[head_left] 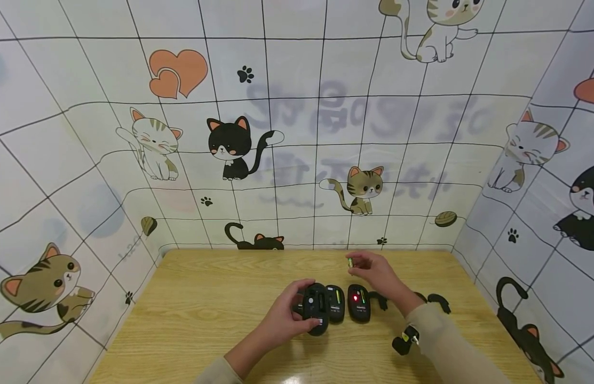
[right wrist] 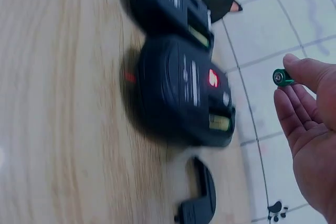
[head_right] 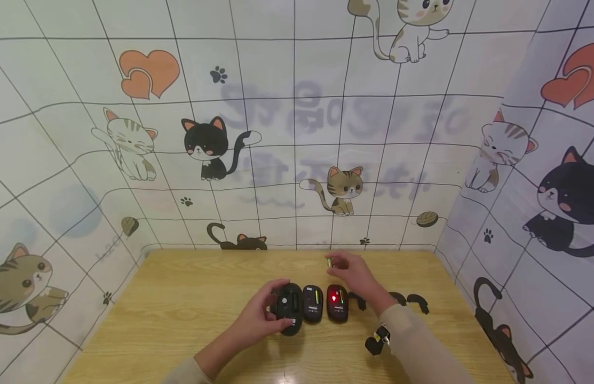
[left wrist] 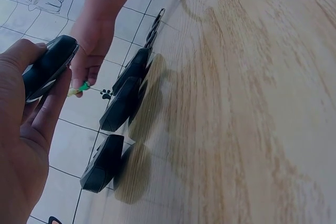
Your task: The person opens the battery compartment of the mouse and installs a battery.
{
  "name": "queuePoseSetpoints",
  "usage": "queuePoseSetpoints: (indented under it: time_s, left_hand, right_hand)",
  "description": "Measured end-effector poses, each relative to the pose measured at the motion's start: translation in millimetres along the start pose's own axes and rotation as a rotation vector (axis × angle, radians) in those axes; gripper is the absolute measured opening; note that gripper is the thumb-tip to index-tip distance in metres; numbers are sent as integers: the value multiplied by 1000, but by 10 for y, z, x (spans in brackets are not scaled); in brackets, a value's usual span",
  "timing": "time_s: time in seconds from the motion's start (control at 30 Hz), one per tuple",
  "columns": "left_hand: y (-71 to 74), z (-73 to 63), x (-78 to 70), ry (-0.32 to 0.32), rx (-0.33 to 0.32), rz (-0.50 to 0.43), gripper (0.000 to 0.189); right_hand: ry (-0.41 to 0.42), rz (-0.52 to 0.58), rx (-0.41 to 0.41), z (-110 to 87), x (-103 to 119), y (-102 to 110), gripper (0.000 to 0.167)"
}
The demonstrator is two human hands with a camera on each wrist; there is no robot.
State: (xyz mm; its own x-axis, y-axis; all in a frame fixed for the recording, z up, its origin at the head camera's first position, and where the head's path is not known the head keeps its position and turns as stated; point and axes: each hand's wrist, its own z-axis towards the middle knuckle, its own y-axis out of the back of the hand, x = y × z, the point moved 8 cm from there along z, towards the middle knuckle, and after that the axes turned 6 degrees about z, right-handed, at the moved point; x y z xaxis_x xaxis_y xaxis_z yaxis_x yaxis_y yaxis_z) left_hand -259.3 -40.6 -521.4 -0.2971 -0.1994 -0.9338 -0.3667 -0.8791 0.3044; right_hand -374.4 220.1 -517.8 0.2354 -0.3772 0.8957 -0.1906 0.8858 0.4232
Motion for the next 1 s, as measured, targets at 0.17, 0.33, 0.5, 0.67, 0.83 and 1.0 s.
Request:
queuePoseSetpoints:
  time_s: [0.17,0.33,0.5,0.67,0.83,1.0]
  left_hand:
    - [0,-4,-14,-11,1,-3,82]
    - [-3,-4,-11,-16,4,-5,82]
    - [-1,-11,-8,-13,4,-14,83]
    - [0,-11,6,-8,1,-9,84]
    - [-1,-7,5,-12,2,-13,83]
    - [-5,-12,-20,-9,7,-27,82]
  right_hand:
    - [22,46,12,-88,188,-99,36]
    - [36,75,18,-179,372,-178,39]
    - [62,81,7,-249,529,-236,38]
    - [79,138,11,-319,680,-284,35]
    - [95,135,20,-390,814,-346,33]
    - [97,170,35,-456,928,-399,31]
